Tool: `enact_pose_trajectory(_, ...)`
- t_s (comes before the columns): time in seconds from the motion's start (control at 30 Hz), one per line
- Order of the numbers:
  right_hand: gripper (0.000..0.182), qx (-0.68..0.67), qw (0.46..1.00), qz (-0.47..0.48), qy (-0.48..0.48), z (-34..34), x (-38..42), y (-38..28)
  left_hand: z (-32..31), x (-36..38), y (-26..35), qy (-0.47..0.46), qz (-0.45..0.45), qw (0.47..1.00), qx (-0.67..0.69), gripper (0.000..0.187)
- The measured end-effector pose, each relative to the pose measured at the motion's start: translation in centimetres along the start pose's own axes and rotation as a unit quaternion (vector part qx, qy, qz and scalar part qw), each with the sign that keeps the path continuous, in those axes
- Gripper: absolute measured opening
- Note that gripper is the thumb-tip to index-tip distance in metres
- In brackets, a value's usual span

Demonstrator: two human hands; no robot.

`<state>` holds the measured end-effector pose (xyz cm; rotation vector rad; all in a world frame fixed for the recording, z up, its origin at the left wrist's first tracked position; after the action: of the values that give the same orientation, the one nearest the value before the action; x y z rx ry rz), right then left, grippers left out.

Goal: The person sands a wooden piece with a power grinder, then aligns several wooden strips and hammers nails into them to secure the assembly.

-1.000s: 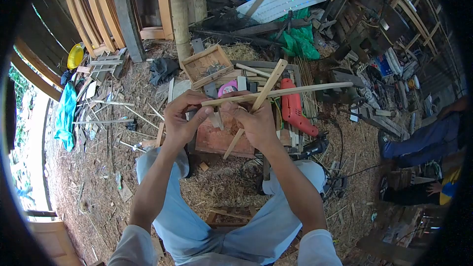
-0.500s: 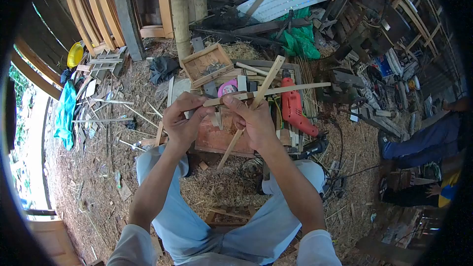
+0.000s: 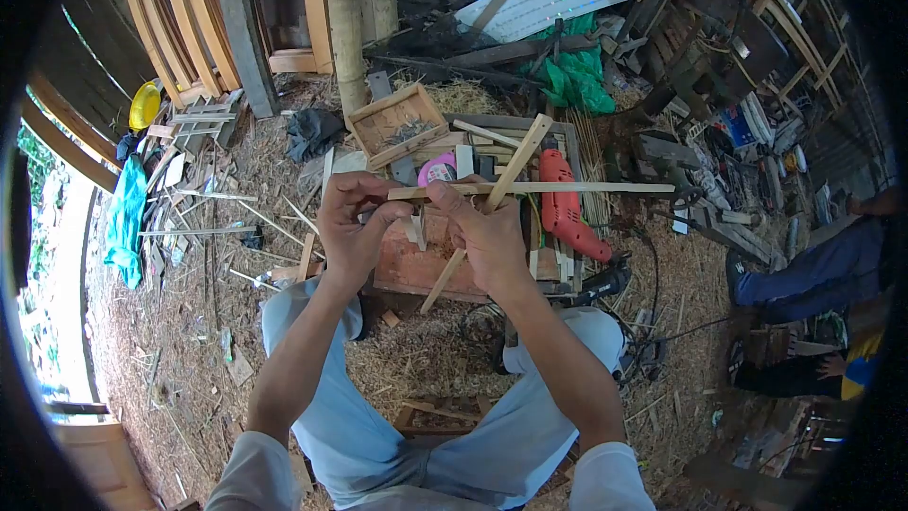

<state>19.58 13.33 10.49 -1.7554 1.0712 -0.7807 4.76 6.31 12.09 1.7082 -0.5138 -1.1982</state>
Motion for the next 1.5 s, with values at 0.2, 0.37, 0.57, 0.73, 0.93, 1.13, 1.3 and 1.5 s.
enact_pose_trajectory(0.2, 0.020, -0.112, 0.992, -0.052, -0.008, 0.8, -1.1, 0.3, -1.7, -0.3, -1.7, -0.103, 0.043, 0.983, -0.146, 0.021)
enact_pose_trajectory(0.37, 0.014, -0.162, 0.982, -0.059, -0.079, 2.4, -2.7, -1.0, -1.7, -1.0, -1.6, -0.099, -0.026, 0.984, -0.147, 0.020)
enact_pose_trajectory(0.57, 0.022, 0.141, 0.979, -0.104, -0.108, 1.3, -1.8, 0.1, 4.4, -3.2, -4.9, 0.081, 0.170, 0.982, 0.025, 0.018)
enact_pose_trajectory(0.73, 0.026, 0.305, 0.940, -0.053, -0.143, -0.1, -2.0, 2.3, 5.9, -2.2, -14.0, 0.032, 0.318, 0.945, -0.066, 0.032)
enact_pose_trajectory(0.93, 0.039, 0.315, 0.937, -0.076, -0.133, 1.9, -3.5, 4.9, 3.1, -2.8, -13.7, -0.001, 0.322, 0.947, 0.006, 0.055)
enact_pose_trajectory(1.13, 0.038, 0.295, 0.942, -0.078, -0.141, 3.6, -4.4, 6.1, 1.6, -5.7, -13.2, -0.040, 0.180, 0.972, -0.148, 0.042)
enact_pose_trajectory(1.3, 0.039, 0.277, 0.948, -0.109, -0.113, 4.6, -4.7, 6.2, 0.2, -5.7, -13.4, -0.116, 0.134, 0.954, -0.240, 0.032)
enact_pose_trajectory(1.5, 0.030, 0.144, 0.954, -0.230, -0.123, 3.8, -4.6, 5.8, -3.4, -5.1, -5.4, -0.183, -0.110, 0.951, -0.224, 0.038)
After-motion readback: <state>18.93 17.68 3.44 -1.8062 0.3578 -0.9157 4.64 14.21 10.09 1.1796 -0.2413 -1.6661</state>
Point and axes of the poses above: each hand's wrist, its own x-axis away from the middle knuckle, its own z-axis out of the back of the hand, y = z × x, the point moved 7 cm from there along -x, towards the middle knuckle, and after that the axes turned 2 degrees about z, right-handed, at the moved point
